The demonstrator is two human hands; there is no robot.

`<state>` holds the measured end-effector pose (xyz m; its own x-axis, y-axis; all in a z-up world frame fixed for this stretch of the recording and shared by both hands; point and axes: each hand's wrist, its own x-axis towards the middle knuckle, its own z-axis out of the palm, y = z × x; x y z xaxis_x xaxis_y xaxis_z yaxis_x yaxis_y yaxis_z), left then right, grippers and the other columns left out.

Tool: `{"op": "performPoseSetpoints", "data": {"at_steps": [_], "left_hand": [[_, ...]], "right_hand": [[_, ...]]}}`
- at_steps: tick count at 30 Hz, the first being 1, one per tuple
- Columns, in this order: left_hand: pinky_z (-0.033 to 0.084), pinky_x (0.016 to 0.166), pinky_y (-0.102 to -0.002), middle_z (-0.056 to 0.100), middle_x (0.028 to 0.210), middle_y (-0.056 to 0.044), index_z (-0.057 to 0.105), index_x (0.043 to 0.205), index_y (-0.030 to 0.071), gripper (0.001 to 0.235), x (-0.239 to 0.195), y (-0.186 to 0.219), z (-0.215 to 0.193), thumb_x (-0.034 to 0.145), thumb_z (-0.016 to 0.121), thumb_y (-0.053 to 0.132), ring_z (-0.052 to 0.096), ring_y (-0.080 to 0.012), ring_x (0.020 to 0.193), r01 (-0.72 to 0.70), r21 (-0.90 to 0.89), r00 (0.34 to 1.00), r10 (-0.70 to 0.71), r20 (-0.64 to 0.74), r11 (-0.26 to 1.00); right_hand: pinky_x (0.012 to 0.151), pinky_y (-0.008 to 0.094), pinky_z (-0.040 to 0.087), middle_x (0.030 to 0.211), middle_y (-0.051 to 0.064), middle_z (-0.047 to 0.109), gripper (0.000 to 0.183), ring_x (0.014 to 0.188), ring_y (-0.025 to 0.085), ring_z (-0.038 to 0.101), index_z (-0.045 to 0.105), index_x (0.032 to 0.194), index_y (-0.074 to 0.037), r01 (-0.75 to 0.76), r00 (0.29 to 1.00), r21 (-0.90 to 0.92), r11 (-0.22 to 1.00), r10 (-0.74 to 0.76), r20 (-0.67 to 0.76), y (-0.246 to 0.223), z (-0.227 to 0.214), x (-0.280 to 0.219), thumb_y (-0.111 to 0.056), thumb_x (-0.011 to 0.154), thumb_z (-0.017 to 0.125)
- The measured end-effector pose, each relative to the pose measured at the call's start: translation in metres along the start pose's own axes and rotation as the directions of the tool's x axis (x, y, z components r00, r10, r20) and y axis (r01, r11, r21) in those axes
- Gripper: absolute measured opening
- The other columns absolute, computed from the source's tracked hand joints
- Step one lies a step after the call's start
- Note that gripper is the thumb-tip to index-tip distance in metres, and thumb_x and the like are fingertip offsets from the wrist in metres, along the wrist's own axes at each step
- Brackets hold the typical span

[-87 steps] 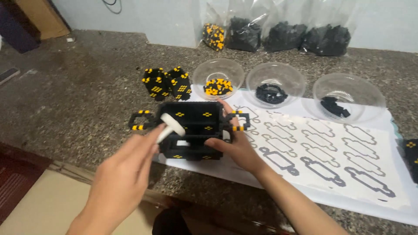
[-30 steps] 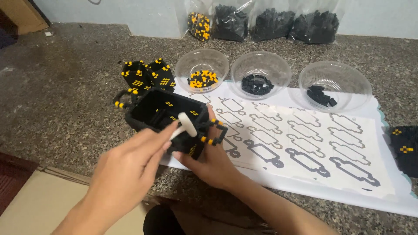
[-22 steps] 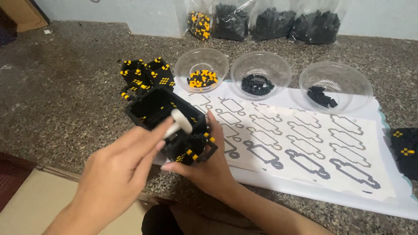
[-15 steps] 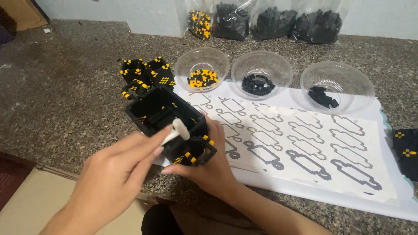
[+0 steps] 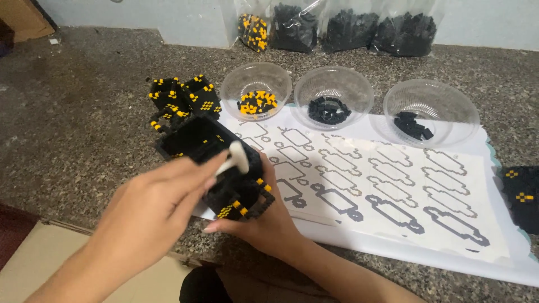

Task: The person assembles a black and yellow Lego model, attaching a handle to a box-like structure. They then use a white tool to press and secure the pieces together.

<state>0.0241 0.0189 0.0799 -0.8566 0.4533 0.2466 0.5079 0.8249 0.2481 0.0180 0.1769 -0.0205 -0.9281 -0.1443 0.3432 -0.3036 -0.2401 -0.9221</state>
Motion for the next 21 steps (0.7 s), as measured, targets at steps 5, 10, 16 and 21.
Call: {"op": "performPoseSetpoints", "data": {"at_steps": [5, 10, 16, 21], "left_hand": [[0.049, 0.053, -0.043, 0.059, 0.087, 0.003, 0.051, 0.137, 0.031, 0.050, 0.009, 0.004, 0.005, 0.088, 0.049, 0.019, 0.063, -0.0236, 0.070, -0.016, 0.086, 0.996, 0.024, -0.088, 0.996], [0.051, 0.058, -0.047, 0.061, 0.085, 0.003, 0.054, 0.134, 0.034, 0.046, 0.015, 0.008, -0.001, 0.088, 0.048, 0.026, 0.064, -0.0282, 0.076, 0.037, 0.119, 0.997, -0.045, 0.065, 0.992], [0.039, 0.067, -0.024, 0.060, 0.084, -0.006, 0.063, 0.123, 0.000, 0.030, -0.005, 0.022, -0.006, 0.094, 0.055, 0.002, 0.052, -0.0122, 0.068, -0.115, -0.224, 0.861, -0.015, -0.508, 0.968], [0.040, 0.057, -0.020, 0.060, 0.080, -0.006, 0.055, 0.128, 0.002, 0.033, -0.016, 0.020, 0.048, 0.097, 0.050, 0.015, 0.048, -0.0087, 0.063, 0.006, -0.784, 0.672, -0.583, -0.456, 0.620]], "right_hand": [[0.105, 0.035, 0.038, 0.135, 0.012, 0.046, 0.111, 0.123, 0.017, 0.047, 0.015, 0.140, -0.008, -0.030, 1.000, -0.047, 0.998, 0.030, 0.000, 0.005, -0.002, -0.001, -0.030, 0.054, 0.082], [0.102, 0.031, 0.037, 0.140, 0.007, 0.044, 0.123, 0.127, 0.014, 0.045, 0.011, 0.143, -0.008, -0.220, 0.975, -0.277, 0.935, 0.205, -0.082, -0.001, -0.002, 0.000, -0.035, 0.047, 0.082], [0.097, 0.029, 0.044, 0.123, 0.007, 0.056, 0.095, 0.112, 0.015, 0.055, 0.036, 0.130, -0.005, 0.013, 0.979, -0.278, 0.960, -0.070, -0.193, -0.006, -0.007, 0.002, -0.026, 0.050, 0.083], [0.101, 0.032, 0.040, 0.123, 0.010, 0.048, 0.088, 0.115, 0.021, 0.049, 0.036, 0.131, -0.003, 0.200, 0.879, -0.468, 0.861, -0.369, -0.301, -0.037, -0.013, -0.020, -0.030, 0.061, 0.081]]}}
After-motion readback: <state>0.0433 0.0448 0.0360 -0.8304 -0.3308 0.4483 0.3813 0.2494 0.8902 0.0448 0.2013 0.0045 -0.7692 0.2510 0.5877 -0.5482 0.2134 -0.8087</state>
